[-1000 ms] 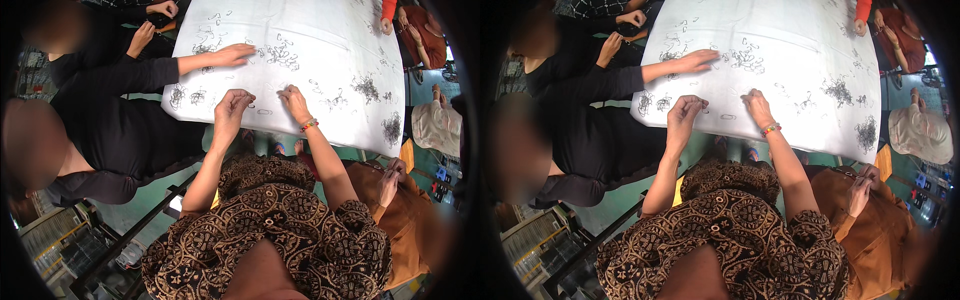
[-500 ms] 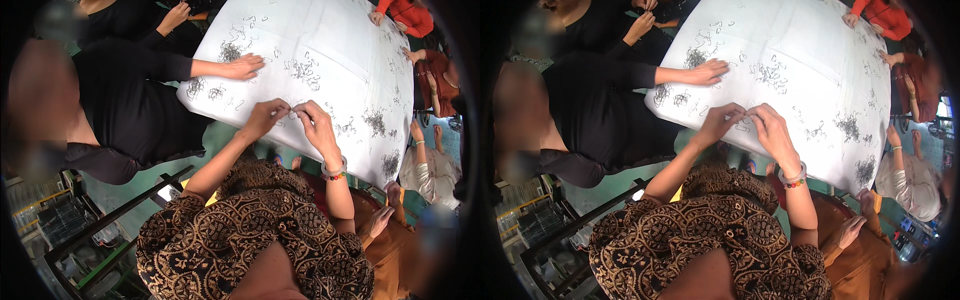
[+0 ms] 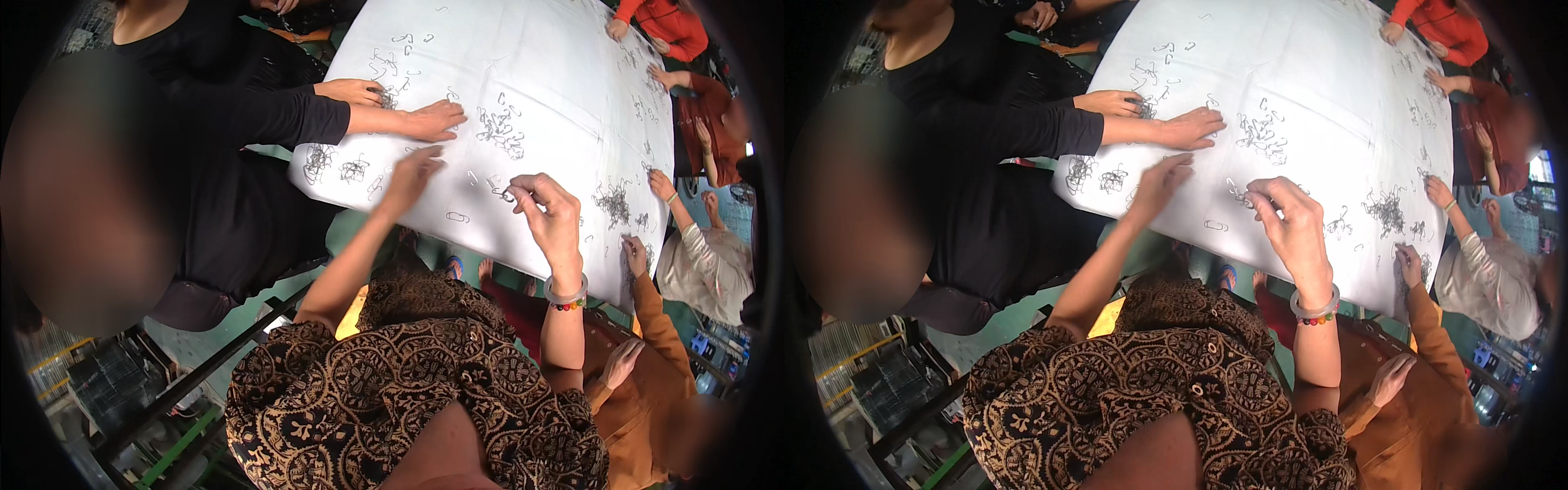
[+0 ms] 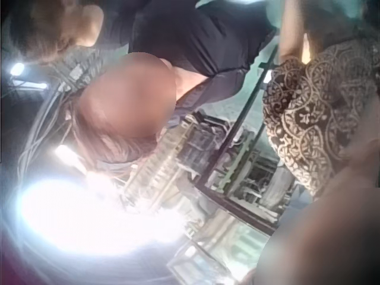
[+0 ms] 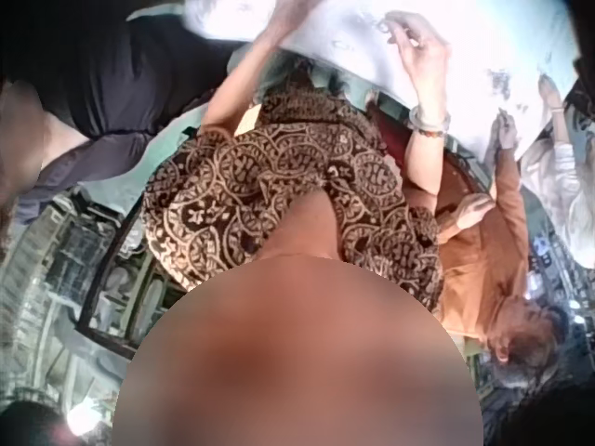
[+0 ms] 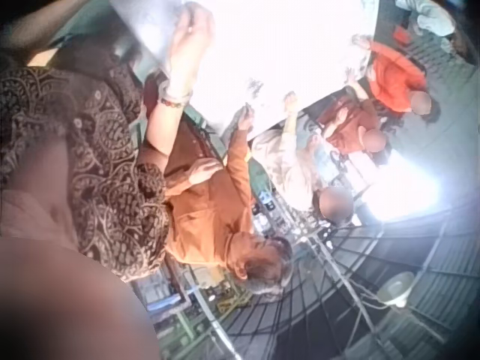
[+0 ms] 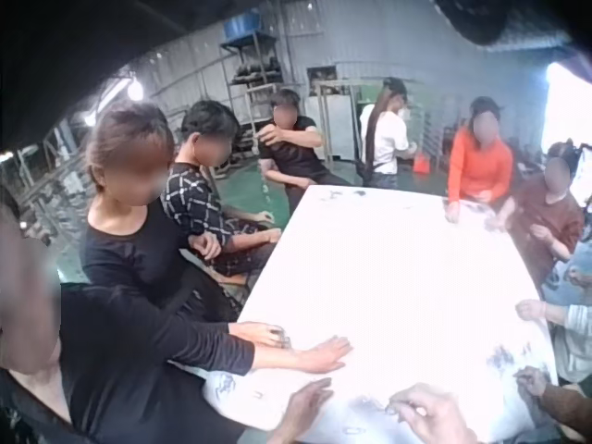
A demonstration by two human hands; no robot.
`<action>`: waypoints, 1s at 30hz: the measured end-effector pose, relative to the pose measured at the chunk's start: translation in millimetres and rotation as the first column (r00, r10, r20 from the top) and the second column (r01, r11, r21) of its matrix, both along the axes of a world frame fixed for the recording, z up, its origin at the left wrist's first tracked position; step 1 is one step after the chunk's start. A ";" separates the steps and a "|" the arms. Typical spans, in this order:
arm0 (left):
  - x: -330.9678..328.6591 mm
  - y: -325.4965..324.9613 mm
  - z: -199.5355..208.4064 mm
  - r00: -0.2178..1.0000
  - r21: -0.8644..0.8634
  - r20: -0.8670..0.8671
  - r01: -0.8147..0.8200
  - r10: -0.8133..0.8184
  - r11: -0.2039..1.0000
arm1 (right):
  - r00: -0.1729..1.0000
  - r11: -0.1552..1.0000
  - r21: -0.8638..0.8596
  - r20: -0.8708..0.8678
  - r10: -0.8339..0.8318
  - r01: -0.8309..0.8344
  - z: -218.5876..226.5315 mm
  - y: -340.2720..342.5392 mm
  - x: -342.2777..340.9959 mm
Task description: The person stands at a table with several others and uses their hands to link small metal paperclips into chains on a white surface. They pick up individual clips, connect them, and place the growing chains back on the table. The person then walks away from the table through the workshop.
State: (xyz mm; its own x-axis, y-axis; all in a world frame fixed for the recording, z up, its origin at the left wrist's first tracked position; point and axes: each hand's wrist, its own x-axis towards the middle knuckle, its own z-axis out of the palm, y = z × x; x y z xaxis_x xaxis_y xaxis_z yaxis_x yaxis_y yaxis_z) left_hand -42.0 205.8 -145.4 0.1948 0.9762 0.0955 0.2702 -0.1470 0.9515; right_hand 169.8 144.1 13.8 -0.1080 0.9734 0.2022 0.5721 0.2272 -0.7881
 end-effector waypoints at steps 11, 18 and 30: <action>-35.4 71.7 -105.1 0.688 0.286 -0.723 0.212 0.065 0.935 | 0.960 0.967 -0.156 -0.165 -0.226 0.201 0.3 -5.6 6.9; 10.5 28.2 -19.1 0.997 -0.112 -0.070 0.009 -0.017 0.994 | 0.887 0.943 -0.182 -0.330 -0.324 0.278 -22.6 -4.4 10.6; 67.9 -36.7 111.6 0.907 0.012 0.398 0.143 -0.136 0.990 | 0.830 0.937 -0.184 -0.435 -0.350 0.298 -28.8 -10.8 -4.4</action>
State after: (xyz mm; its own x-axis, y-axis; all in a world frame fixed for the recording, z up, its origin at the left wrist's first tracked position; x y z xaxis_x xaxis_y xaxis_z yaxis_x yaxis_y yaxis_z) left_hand 25.9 169.1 -33.9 0.2787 0.9440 0.1768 -0.1523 -0.1383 0.9786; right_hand 165.4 133.3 -15.0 0.2962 0.9540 0.0465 0.1708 -0.0050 -0.9853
